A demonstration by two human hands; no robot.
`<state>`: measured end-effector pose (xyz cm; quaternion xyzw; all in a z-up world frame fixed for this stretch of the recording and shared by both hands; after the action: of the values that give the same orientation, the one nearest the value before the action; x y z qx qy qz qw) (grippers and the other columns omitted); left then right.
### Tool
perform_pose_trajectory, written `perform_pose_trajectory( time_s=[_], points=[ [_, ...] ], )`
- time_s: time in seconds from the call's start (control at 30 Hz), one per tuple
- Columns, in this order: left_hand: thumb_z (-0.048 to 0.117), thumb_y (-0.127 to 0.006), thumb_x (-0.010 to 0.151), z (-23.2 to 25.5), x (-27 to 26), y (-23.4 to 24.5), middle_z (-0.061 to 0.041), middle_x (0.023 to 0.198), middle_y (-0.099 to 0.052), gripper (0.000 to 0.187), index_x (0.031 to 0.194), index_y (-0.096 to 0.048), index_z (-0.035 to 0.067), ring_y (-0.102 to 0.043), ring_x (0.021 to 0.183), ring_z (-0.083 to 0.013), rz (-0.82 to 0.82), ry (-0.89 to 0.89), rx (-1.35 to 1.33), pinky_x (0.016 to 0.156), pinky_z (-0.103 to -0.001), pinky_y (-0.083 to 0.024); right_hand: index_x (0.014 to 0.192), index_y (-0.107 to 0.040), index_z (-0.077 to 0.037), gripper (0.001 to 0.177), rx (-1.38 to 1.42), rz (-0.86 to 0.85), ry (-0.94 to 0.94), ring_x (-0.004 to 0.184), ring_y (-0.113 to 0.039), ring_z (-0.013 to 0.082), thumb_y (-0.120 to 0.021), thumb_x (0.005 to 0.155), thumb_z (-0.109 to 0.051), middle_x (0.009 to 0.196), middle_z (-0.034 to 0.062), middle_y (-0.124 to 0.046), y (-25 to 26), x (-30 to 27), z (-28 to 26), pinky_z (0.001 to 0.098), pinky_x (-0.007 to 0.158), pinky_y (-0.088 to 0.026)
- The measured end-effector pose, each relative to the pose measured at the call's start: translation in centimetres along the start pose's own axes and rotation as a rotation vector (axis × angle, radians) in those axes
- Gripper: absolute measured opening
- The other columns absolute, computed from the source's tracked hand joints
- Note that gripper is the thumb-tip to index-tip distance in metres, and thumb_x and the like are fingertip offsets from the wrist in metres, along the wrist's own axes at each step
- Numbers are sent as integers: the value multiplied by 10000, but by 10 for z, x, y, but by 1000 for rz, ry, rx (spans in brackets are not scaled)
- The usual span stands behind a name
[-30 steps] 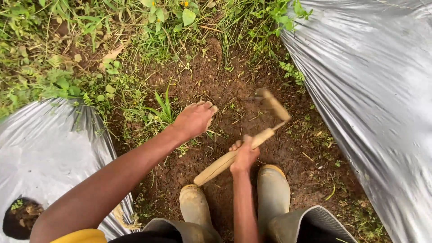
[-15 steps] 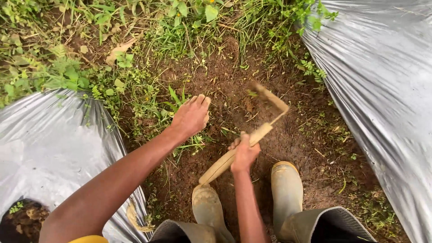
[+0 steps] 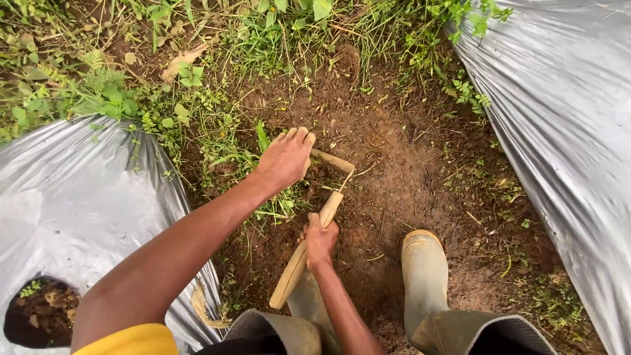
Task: The person uses a hand hoe to loosen soil and remove weeds growing along the edge of a plastic mulch sheet. They pull the uprooted weeds by hand and gather them into a pile on the ground.
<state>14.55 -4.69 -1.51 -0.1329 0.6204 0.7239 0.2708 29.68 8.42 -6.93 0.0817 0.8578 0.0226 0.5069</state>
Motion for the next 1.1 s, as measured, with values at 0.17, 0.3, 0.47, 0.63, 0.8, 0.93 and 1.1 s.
perform_pose_trajectory(
  time_s=[0.17, 0.3, 0.47, 0.63, 0.8, 0.93, 1.1],
  points=[
    [116, -547, 986, -15, -2, -24, -235, 1530, -507, 515, 1493, -517, 30, -465, 1457, -371, 55, 29, 20, 1219, -551, -344, 1023, -551, -43, 170, 96, -15, 155, 523, -557, 119, -557, 1008, -212, 654, 15, -553, 13, 29, -33, 260, 491, -546],
    [278, -500, 1057, -27, -50, -2, -189, 1540, -480, 445, 1404, -622, 28, -427, 1459, -347, 410, 284, -12, 1216, -529, -316, 949, -518, -24, 180, 201, 34, 198, 474, -530, 112, -590, 953, -189, 603, 24, -528, 19, 31, -62, 280, 447, -525],
    [428, -514, 1067, -64, -98, -18, -280, 1608, -322, 648, 1525, -450, -24, -342, 1491, -433, 570, 804, -204, 1205, -623, -299, 978, -533, -23, 184, 190, -45, 71, 471, -557, 126, -591, 946, -194, 618, 34, -561, -26, 25, 11, 287, 431, -540],
    [702, -587, 988, -105, -90, -107, -298, 1651, -228, 1076, 1670, -34, 80, -304, 1515, -479, 521, 1107, -657, 1129, -683, -393, 933, -534, 0, 197, 123, -127, -42, 446, -533, 142, -605, 908, -181, 595, 55, -534, -44, -17, 38, 324, 425, -522],
    [497, -625, 1016, -118, -60, -178, -253, 1390, -511, 722, 1478, -408, -13, -586, 1269, -384, 504, 1039, -576, 948, -537, -567, 959, -518, -10, 224, 96, -112, 14, 458, -547, 133, -628, 897, -195, 608, 43, -543, -32, -11, 23, 321, 440, -536],
    [346, -656, 1013, -75, -56, -149, -260, 1223, -600, 593, 1416, -498, -61, -680, 1090, -363, 470, 1034, -703, 861, -501, -615, 969, -532, -19, 221, 67, -77, 64, 454, -561, 129, -629, 898, -205, 601, 39, -565, -24, -4, 21, 313, 427, -549],
    [257, -581, 1042, -21, -61, -105, -336, 1346, -554, 531, 1442, -483, -78, -581, 1291, -480, 431, 879, -923, 988, -595, -562, 991, -552, -22, 198, 28, 25, 110, 454, -568, 136, -608, 907, -193, 611, 47, -578, -7, 43, 52, 325, 420, -546]
  ],
)
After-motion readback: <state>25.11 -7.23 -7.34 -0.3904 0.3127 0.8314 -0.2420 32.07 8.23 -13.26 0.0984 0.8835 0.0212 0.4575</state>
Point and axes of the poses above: each hand's wrist, its own x-axis towards the middle knuckle, its own y-axis out of the back of the hand, z = x × y, the point moved 3 cm from there along x, towards the middle knuckle
